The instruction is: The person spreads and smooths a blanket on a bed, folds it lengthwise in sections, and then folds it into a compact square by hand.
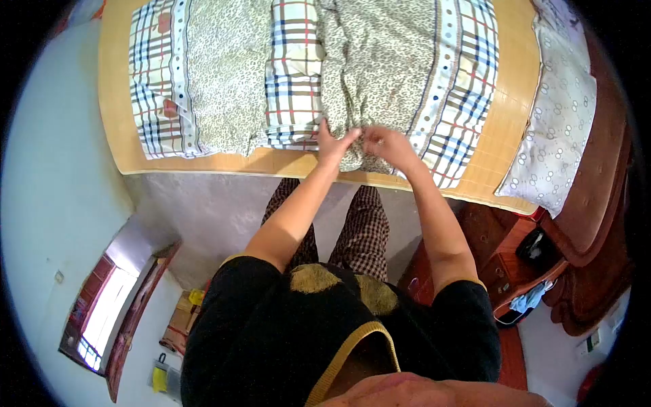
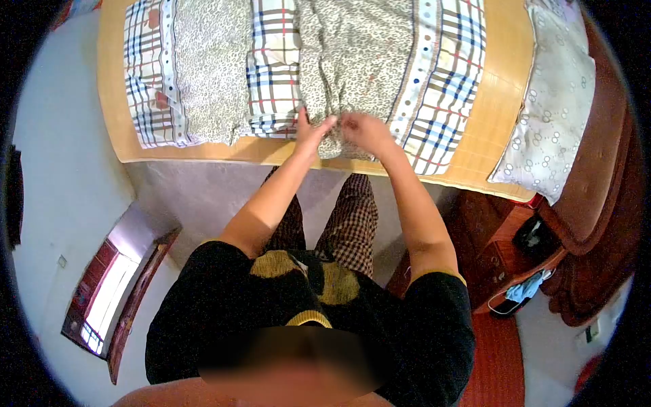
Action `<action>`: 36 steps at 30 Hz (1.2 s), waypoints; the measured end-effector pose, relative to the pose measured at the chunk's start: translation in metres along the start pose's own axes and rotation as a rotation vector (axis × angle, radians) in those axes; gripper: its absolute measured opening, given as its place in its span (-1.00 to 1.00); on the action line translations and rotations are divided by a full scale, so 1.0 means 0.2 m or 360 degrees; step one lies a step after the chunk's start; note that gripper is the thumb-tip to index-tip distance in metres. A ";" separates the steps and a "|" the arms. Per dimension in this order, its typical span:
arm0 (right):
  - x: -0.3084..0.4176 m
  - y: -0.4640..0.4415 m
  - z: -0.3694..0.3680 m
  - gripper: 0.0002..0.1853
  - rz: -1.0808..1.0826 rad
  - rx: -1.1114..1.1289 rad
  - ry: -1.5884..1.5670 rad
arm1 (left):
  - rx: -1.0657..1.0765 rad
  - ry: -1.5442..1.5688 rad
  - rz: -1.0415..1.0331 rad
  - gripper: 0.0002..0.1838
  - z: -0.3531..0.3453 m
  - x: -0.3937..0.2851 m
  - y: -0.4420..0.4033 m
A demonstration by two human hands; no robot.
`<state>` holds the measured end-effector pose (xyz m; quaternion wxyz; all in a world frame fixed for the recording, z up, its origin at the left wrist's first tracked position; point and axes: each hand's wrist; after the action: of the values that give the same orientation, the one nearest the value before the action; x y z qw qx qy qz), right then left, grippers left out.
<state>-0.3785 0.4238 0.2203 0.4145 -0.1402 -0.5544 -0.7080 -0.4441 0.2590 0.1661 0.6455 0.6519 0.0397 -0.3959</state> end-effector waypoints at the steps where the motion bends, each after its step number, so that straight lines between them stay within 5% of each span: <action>1: -0.02 -0.09 -0.04 -0.73 0.0211 -0.0550 -0.0028 | 0.0131 -0.0084 -0.0129 0.16 -0.01 0.08 -0.06; 3: 0.12 -0.29 0.01 -0.66 0.0428 -0.1205 0.0155 | -0.0046 -0.0737 -0.0182 0.17 -0.07 0.04 0.02; 6: 0.38 -0.61 0.08 -0.47 0.0569 -0.1861 0.0599 | 0.0115 -0.0546 -0.0372 0.11 -0.09 0.28 -0.16; 7: 0.46 -0.67 0.08 -0.47 0.0572 -0.1852 0.0607 | 0.0198 -0.0610 -0.0349 -0.06 -0.06 0.23 -0.12; 9: 0.56 -0.77 0.09 -0.24 -0.0106 -0.1469 0.0835 | 0.0282 -0.0670 -0.0327 -0.21 0.00 0.13 -0.09; 12: 0.36 -0.93 0.15 -0.33 -0.0114 -0.1382 0.0757 | 0.0416 -0.0437 -0.0520 -0.63 0.15 -0.01 -0.02; 15: 0.21 -1.02 0.31 -0.43 -0.0037 -0.1392 0.0373 | 0.0540 -0.0450 -0.0425 -0.64 0.34 -0.14 -0.04; 19: 0.34 -0.96 0.30 -0.38 0.0193 -0.1684 -0.0141 | 0.0483 -0.0269 -0.0719 -0.70 0.53 -0.20 0.05; 22: 0.61 -1.01 0.19 -0.48 0.0674 -0.1665 -0.0858 | 0.0524 -0.0162 -0.0437 -0.62 0.72 -0.18 -0.02; 25: 0.46 -1.29 -0.03 -0.41 0.0564 -0.1511 0.0603 | 0.0395 -0.0736 -0.0297 -0.55 0.82 -0.13 -0.21; 26: 0.49 -1.25 -0.01 -0.41 0.0565 -0.1522 0.0607 | 0.0287 -0.0951 -0.0745 -0.43 0.83 -0.01 -0.30; 28: 0.57 -1.10 -0.01 -0.44 0.0388 -0.1141 -0.0430 | 0.0137 -0.0919 -0.0700 -0.38 0.80 0.02 -0.29; 30: 0.45 -0.96 0.06 -0.52 0.0459 -0.1291 -0.0821 | 0.0016 -0.0770 -0.0651 -0.22 0.78 -0.03 -0.19; 31: 0.31 -0.88 0.11 -0.55 0.0532 -0.1565 -0.0424 | 0.0014 -0.0760 -0.0653 -0.22 0.76 -0.03 -0.17; 33: 0.13 -0.66 0.18 -0.63 0.0445 -0.1991 -0.0304 | -0.0187 -0.1136 -0.1206 -0.16 0.73 -0.04 -0.13; 36: -0.20 -0.33 0.31 -0.60 0.0279 -0.2196 0.0154 | -0.0195 -0.1346 -0.1366 -0.18 0.68 -0.13 -0.09</action>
<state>-0.4179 0.5000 0.1713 0.3104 -0.3839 0.0547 -0.8679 -0.5357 0.1544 0.1858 0.4242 0.3254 0.0618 -0.8428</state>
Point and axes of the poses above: each hand's wrist, its own y-axis away from the middle knuckle, its own z-axis out of the back of the hand, x = y × z, and after that the axes turned 1 degree about z, right-handed
